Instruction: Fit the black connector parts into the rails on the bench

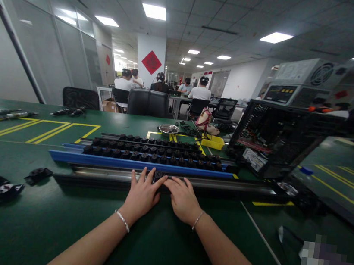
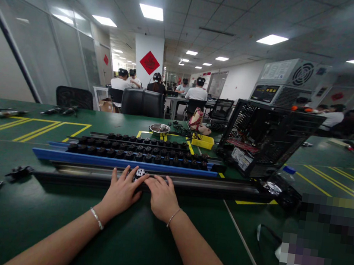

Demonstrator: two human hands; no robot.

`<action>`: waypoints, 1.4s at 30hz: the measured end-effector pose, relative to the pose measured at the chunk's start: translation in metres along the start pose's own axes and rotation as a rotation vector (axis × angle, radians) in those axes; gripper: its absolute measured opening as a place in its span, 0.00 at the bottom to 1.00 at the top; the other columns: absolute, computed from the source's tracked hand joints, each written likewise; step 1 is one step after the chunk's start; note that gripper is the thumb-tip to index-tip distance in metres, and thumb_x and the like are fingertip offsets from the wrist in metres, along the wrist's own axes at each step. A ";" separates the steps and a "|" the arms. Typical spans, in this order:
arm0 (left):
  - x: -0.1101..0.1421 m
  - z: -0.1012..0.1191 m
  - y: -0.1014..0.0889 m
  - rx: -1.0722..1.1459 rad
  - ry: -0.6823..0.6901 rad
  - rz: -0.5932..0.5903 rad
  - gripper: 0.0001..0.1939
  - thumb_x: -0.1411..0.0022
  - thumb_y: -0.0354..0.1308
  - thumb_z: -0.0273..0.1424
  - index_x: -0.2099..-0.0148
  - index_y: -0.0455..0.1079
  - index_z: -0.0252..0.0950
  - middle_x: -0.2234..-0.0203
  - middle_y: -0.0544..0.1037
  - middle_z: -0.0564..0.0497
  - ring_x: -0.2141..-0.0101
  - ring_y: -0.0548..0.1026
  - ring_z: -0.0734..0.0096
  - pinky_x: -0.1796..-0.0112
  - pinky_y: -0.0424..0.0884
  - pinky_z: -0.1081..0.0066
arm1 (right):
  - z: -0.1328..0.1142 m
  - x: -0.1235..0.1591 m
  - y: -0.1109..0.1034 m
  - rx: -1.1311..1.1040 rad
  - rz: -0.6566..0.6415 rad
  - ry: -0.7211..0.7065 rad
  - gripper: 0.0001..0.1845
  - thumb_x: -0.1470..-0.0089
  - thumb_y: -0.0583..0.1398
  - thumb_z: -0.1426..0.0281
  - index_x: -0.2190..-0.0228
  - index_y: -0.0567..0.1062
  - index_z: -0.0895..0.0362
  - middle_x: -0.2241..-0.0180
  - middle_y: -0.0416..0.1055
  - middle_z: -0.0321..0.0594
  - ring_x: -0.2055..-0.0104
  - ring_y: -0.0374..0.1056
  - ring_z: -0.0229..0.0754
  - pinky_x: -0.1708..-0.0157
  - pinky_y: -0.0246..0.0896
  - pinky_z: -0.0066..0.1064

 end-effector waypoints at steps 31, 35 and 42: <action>0.009 -0.011 -0.004 -0.027 -0.066 -0.019 0.28 0.45 0.51 0.30 0.41 0.57 0.46 0.41 0.58 0.41 0.41 0.54 0.50 0.46 0.41 0.38 | 0.013 0.003 -0.005 0.191 0.122 0.063 0.26 0.51 0.56 0.71 0.48 0.65 0.58 0.40 0.52 0.46 0.37 0.43 0.49 0.40 0.36 0.45; 0.010 -0.015 -0.004 -0.037 -0.089 -0.053 0.28 0.44 0.50 0.31 0.41 0.57 0.45 0.41 0.58 0.40 0.41 0.53 0.50 0.46 0.40 0.38 | 0.014 0.003 -0.005 0.190 0.120 0.062 0.26 0.51 0.56 0.71 0.48 0.65 0.58 0.39 0.52 0.46 0.37 0.43 0.49 0.40 0.36 0.46; 0.012 -0.018 -0.003 -0.065 -0.092 -0.044 0.28 0.44 0.50 0.32 0.40 0.57 0.45 0.41 0.59 0.39 0.42 0.55 0.48 0.46 0.39 0.37 | 0.014 0.003 -0.005 0.191 0.124 0.061 0.26 0.51 0.56 0.71 0.49 0.65 0.58 0.39 0.51 0.46 0.37 0.43 0.49 0.40 0.35 0.46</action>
Point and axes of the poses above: each hand's wrist, its own x-axis away from the middle knuckle, its own y-axis out of the palm, z = x × y, the point moved 10 cm from there along -x, towards the middle knuckle
